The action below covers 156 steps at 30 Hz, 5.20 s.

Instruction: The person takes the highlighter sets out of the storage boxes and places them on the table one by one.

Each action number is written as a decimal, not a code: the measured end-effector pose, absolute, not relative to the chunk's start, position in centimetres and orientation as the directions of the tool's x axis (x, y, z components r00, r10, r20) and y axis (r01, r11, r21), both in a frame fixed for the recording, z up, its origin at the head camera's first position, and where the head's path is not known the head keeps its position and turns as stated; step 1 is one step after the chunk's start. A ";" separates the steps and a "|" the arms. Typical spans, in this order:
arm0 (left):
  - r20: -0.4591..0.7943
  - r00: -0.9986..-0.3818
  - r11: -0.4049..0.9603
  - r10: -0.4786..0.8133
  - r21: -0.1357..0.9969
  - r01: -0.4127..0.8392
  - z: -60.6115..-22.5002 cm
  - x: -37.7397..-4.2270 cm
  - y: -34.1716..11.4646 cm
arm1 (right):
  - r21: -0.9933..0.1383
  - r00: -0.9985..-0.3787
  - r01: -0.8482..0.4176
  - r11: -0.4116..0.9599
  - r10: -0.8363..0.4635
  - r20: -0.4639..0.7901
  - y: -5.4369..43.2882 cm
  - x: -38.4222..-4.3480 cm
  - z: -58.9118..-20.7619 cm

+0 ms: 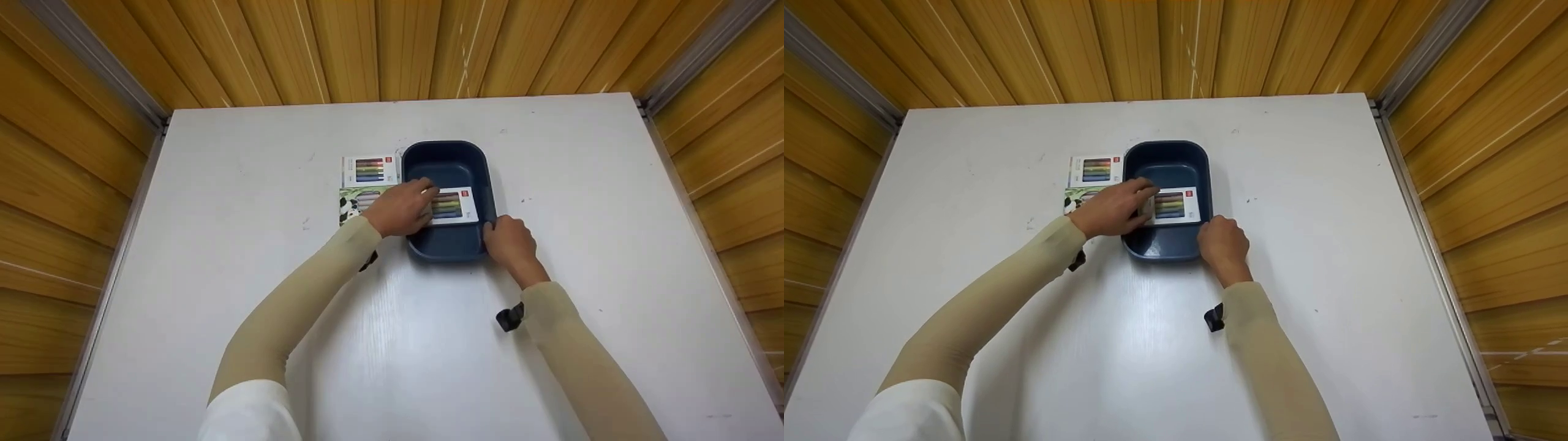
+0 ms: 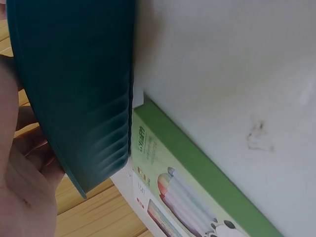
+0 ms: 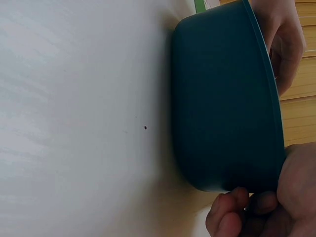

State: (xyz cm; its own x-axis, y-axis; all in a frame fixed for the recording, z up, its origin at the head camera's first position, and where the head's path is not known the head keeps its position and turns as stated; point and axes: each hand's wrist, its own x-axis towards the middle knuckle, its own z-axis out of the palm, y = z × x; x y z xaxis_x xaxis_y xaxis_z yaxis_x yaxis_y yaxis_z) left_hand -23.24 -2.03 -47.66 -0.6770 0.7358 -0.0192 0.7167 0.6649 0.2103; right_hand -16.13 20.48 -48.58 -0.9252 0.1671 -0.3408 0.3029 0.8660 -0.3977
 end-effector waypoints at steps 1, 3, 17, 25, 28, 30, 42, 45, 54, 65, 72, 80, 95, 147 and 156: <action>-0.020 -0.675 0.663 0.737 0.209 0.719 -47.7 -23.2 -2.0 | -0.396 -0.924 0.305 0.866 0.168 -0.344 20.5 -16.1 -48.6; -0.023 -0.675 0.664 0.738 0.208 0.718 -47.9 -23.3 -1.9 | -0.393 -0.923 0.305 0.867 0.167 -0.346 20.5 -16.1 -48.6; -0.068 -0.680 0.677 0.730 0.206 0.707 -47.9 -23.4 -1.0 | -0.415 -0.927 0.302 0.858 0.162 -0.339 20.6 -16.1 -48.7; -0.083 -0.693 0.696 0.716 0.170 0.698 -48.0 -23.2 -0.2 | -0.413 -0.925 0.312 0.856 0.174 -0.339 20.5 -16.1 -48.8; -0.078 -0.696 0.698 0.713 0.164 0.697 -48.1 -23.1 -0.1 | -0.411 -0.928 0.306 0.859 0.172 -0.332 20.5 -16.0 -48.8; -0.076 -0.697 0.698 0.713 0.162 0.697 -48.0 -23.1 0.0 | -0.411 -0.932 0.296 0.862 0.167 -0.321 20.5 -16.0 -48.8; -0.076 -0.696 0.699 0.714 0.123 0.704 -48.9 -23.8 0.6 | -0.416 -0.933 0.298 0.859 0.170 -0.316 20.6 -16.1 -48.8; -0.060 -0.691 0.693 0.720 0.109 0.713 -49.1 -23.9 0.7 | -0.415 -0.931 0.302 0.858 0.173 -0.321 20.5 -16.1 -48.7; -0.118 -0.697 0.707 0.707 0.095 0.701 -49.1 -24.2 1.1 | -0.416 -0.926 0.310 0.855 0.174 -0.335 20.6 -16.2 -48.9; -0.114 -0.701 0.707 0.704 0.012 0.707 -49.4 -24.2 1.4 | -0.407 -0.931 0.302 0.862 0.174 -0.322 20.5 -16.0 -48.8; -0.117 -0.706 0.710 0.699 -0.003 0.704 -49.5 -24.3 1.5 | -0.410 -0.930 0.304 0.860 0.174 -0.324 20.5 -16.0 -48.8; -0.120 -0.702 0.709 0.702 0.021 0.705 -49.3 -24.1 1.4 | -0.419 -0.930 0.306 0.855 0.173 -0.325 20.6 -16.0 -48.9; -0.123 -0.692 0.701 0.712 0.060 0.711 -48.7 -23.6 1.1 | -0.408 -0.940 0.279 0.869 0.160 -0.303 20.6 -16.0 -48.9; 0.010 -0.668 0.666 0.744 0.078 0.742 -45.9 -22.7 -1.2 | -0.420 -0.938 0.283 0.862 0.159 -0.307 20.7 -16.0 -49.0; 0.021 -0.667 0.665 0.745 0.059 0.744 -45.5 -22.7 -1.5 | -0.418 -0.946 0.264 0.869 0.150 -0.286 20.7 -16.0 -49.1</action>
State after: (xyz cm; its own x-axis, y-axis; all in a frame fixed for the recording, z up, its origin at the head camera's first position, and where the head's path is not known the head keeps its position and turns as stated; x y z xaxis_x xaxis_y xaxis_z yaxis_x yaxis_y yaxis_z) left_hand -22.66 -1.45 -45.48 -0.6672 0.7446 0.0212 0.7443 0.6653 0.0589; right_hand -16.02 20.72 -49.14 -0.9464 0.1502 -0.2860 0.2642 0.8693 -0.4178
